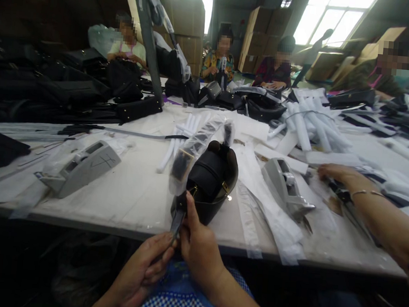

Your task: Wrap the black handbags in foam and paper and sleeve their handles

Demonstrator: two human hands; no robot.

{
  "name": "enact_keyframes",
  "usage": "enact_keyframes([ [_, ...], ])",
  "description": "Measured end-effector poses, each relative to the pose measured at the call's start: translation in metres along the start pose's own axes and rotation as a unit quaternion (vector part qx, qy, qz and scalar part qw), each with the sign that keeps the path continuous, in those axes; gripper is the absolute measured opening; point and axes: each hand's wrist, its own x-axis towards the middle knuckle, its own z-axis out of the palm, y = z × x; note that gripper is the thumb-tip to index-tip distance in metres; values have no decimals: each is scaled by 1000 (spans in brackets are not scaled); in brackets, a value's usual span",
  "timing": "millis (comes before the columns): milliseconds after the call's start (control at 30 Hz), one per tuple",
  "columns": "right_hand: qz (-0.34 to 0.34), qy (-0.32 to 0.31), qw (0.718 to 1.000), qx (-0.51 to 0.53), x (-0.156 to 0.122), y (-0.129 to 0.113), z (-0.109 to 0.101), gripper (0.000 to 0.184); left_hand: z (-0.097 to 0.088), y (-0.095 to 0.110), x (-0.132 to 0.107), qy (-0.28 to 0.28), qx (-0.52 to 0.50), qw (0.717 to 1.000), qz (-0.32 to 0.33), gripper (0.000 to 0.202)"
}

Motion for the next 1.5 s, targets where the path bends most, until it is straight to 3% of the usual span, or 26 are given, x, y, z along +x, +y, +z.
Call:
enact_keyframes([
  [100, -9, 14, 1000, -12, -8, -8, -14, 73, 1, -3, 0, 12, 33, 999, 31, 35],
  [200, 34, 31, 998, 39, -16, -16, -17, 76, 1, -7, 3, 28, 79, 994, 73, 37],
  [333, 114, 32, 980, 160, -15, -26, -6, 91, 2, -13, 7, 47, 151, 978, 136, 45],
  [433, 135, 54, 969, 201, -8, -31, 4, 90, 1, -13, 6, 58, 201, 964, 166, 48],
  [567, 139, 63, 971, 186, -3, -29, 6, 88, -4, -3, 0, 79, 261, 942, 195, 40],
  [700, 128, 63, 972, 188, -2, -24, 3, 89, -8, 12, 1, 162, 265, 916, 254, 34],
  [800, 122, 48, 972, 195, -1, -22, 1, 90, -3, 20, 6, 142, 276, 916, 253, 29],
  [867, 119, 40, 972, 199, 0, -22, 1, 90, 1, 22, 8, 143, 315, 896, 278, 20],
  [967, 115, 31, 971, 205, 0, -21, 1, 90, 6, 23, 7, 200, 374, 833, 355, 11],
  [1000, 112, 27, 971, 211, 0, -20, 1, 89, 7, 23, 6, 210, 381, 823, 364, 10],
  [1067, 107, 23, 968, 225, 1, -20, 1, 89, 5, 25, 5, 193, 360, 854, 322, 14],
  [1133, 107, 16, 965, 239, 1, -19, 1, 90, 1, 27, 7, 132, 287, 923, 219, 22],
  [1200, 108, 9, 963, 246, 1, -18, 0, 91, -3, 29, 10, 64, 199, 970, 126, 29],
  [1267, 114, 3, 964, 239, 0, -17, -1, 92, -5, 30, 13, 29, 145, 985, 91, 30],
  [1500, 111, -17, 970, 216, -9, -12, -2, 92, -4, 29, 21, 2, 104, 992, 75, 27],
])
